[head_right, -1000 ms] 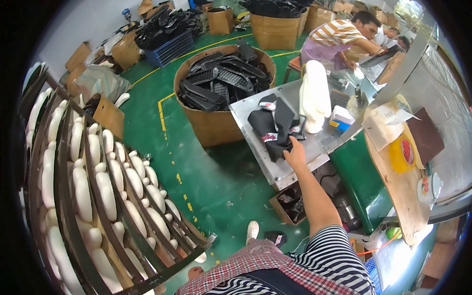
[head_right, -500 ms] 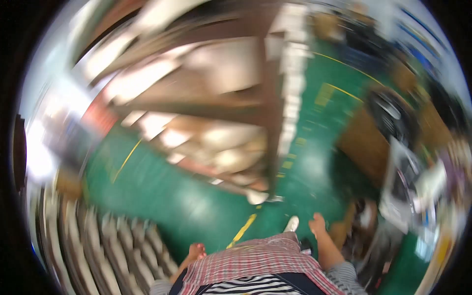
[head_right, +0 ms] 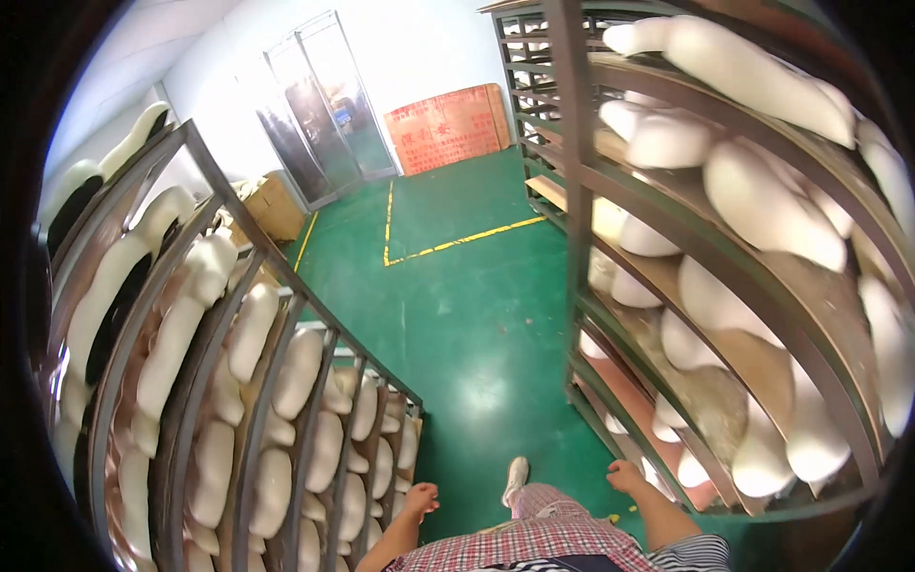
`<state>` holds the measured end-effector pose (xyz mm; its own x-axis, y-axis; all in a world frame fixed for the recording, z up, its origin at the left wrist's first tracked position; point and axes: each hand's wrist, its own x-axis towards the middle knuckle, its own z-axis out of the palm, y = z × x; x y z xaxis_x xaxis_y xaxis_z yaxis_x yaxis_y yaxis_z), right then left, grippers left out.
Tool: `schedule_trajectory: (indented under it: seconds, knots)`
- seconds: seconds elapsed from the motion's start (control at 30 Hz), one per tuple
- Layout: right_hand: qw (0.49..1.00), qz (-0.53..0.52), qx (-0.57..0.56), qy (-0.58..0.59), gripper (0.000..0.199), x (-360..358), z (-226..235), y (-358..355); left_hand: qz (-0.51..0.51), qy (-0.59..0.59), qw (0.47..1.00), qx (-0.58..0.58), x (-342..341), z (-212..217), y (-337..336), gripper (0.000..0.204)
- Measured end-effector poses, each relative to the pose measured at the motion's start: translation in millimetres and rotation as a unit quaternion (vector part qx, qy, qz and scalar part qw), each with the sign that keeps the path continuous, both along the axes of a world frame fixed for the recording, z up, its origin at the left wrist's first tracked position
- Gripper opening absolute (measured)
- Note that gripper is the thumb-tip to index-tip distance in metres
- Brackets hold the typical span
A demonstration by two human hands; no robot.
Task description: Assembling bicycle saddle covers onto foam bases using adhesive spray in a factory setting.
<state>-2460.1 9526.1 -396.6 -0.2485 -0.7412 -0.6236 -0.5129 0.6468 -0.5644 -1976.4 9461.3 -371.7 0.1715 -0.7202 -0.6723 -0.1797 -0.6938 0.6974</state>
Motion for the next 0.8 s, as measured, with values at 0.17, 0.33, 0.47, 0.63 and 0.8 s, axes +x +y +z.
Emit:
schedule_trajectory:
  seconds: [0.17, 0.33, 0.47, 0.63, 0.8]
  knots:
    - [0.994, 0.099, -0.043, 0.007, 0.033, 73, 18, -211, -0.016, -0.109, 0.982, 0.151, 98, -45, -75, 0.013]
    - [0.904, 0.332, -0.252, -0.097, 0.031, 224, 82, -440, -0.446, -0.381, 0.797, -0.145, 162, -95, -177, 0.024]
    - [0.859, 0.404, -0.254, -0.185, 0.032, 310, 153, -586, -0.202, -0.196, 0.957, -0.075, 128, -117, -337, 0.016]
    - [0.817, 0.498, -0.256, -0.139, 0.036, 322, 108, -747, -0.116, -0.066, 0.990, -0.042, 39, -10, -629, 0.034]
    - [0.999, 0.042, -0.006, 0.027, 0.032, 120, 51, -847, -0.150, -0.129, 0.960, -0.196, 40, 66, -857, 0.028]
